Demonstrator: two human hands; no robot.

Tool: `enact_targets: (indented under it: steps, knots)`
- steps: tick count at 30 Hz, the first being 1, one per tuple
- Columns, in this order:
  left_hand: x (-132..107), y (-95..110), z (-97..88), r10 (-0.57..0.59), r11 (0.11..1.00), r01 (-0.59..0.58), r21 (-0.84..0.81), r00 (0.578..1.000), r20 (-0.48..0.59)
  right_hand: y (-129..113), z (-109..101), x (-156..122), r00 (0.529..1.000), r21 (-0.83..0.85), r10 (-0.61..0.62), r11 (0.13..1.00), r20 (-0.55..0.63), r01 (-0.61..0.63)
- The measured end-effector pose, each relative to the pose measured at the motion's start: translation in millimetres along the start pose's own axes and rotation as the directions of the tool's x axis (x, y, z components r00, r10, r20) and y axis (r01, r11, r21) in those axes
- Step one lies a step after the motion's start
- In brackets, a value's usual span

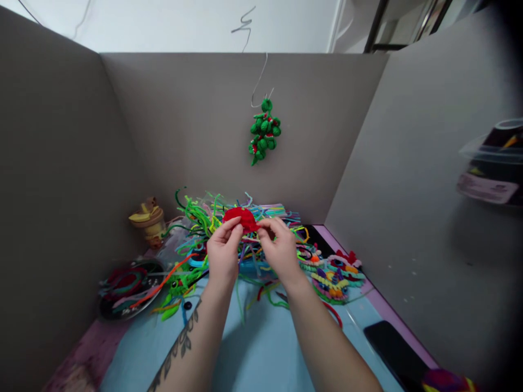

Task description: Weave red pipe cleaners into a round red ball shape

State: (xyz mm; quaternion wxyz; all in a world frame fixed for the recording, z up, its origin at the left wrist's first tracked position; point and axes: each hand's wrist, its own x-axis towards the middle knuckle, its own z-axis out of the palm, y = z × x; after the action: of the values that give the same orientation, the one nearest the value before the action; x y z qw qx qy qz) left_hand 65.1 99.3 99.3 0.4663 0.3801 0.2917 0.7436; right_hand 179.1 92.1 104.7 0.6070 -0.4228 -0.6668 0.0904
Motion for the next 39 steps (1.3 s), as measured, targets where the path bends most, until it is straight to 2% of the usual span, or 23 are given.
enact_targets:
  steps: [5,10,16,21,26,29,33,36,39]
  knots:
    - [-3,5,4.1,-0.058,0.996,0.056,-0.077,0.998,-0.028,7,2,0,0.998,-0.023,-0.058,0.998,-0.003,0.058]
    - [-3,7,5.6,-0.097,0.986,0.09,-0.14,0.994,-0.047,8,4,0,0.995,0.076,-0.086,0.993,-0.058,0.09]
    - [-1,7,4.4,-0.179,0.963,0.179,-0.201,0.984,0.016,10,5,-1,0.991,0.125,-0.123,0.984,-0.058,0.129]
    - [0,5,3.3,-0.173,0.958,0.175,-0.226,0.985,0.027,16,4,-2,0.978,0.111,-0.204,0.972,-0.036,0.207]
    - [-1,2,4.5,-0.175,0.966,0.169,-0.196,0.985,-0.01,21,7,0,0.987,0.093,-0.135,0.985,-0.082,0.142]
    - [0,-3,4.4,-0.121,0.984,0.115,-0.139,0.992,-0.036,22,10,1,0.993,0.102,-0.082,0.991,-0.084,0.09]
    - [-1,-6,2.5,0.062,0.998,-0.061,0.012,0.994,-0.092,18,10,0,0.999,0.117,-0.05,0.992,-0.023,0.052]
    - [-4,-6,2.0,0.176,0.975,-0.162,0.153,0.981,-0.084,13,9,-1,0.998,0.122,-0.058,0.991,0.019,0.055]
    - [-8,-5,2.6,0.245,0.944,-0.222,0.244,0.967,-0.068,8,10,-2,0.999,0.042,-0.029,0.999,-0.015,0.03]
